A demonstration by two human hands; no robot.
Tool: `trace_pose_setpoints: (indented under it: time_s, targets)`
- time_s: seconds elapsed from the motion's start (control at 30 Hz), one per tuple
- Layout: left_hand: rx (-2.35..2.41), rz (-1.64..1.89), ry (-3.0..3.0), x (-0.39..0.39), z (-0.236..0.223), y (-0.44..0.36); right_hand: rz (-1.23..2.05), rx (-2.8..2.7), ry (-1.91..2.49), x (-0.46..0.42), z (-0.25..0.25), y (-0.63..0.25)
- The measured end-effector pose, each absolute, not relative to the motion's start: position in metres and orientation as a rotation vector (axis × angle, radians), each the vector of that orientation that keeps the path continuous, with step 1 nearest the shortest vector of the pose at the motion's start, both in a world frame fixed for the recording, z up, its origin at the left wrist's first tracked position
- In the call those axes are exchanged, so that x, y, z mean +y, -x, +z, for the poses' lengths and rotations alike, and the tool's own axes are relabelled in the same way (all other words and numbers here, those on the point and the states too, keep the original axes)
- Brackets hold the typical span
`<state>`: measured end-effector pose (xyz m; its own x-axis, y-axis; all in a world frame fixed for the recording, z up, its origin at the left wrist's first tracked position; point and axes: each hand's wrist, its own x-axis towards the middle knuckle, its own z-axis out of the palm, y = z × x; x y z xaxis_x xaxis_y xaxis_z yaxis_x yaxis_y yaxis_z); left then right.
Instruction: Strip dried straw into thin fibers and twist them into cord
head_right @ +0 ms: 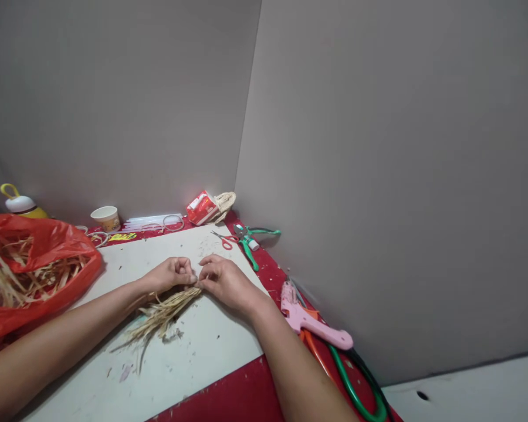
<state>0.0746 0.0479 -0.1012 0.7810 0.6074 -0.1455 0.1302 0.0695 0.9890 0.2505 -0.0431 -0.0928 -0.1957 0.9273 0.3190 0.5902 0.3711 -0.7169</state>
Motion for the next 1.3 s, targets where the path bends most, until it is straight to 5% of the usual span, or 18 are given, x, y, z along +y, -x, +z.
trace_pose_setpoints:
  time_s: [0.67,1.1,1.3]
  targets:
    - [0.584,0.295,-1.225,0.049,-0.101,-0.061,0.527,-2.052,1.271,-0.059,-0.075,-0.237]
    - [0.124,0.689,-2.926,0.036,-0.100,-0.054,0.804,-1.832,1.320,-0.041,-0.101,-0.236]
    - [-0.081,0.753,-3.060,0.036,-0.089,-0.051,1.018,-1.644,1.244,-0.039,-0.101,-0.234]
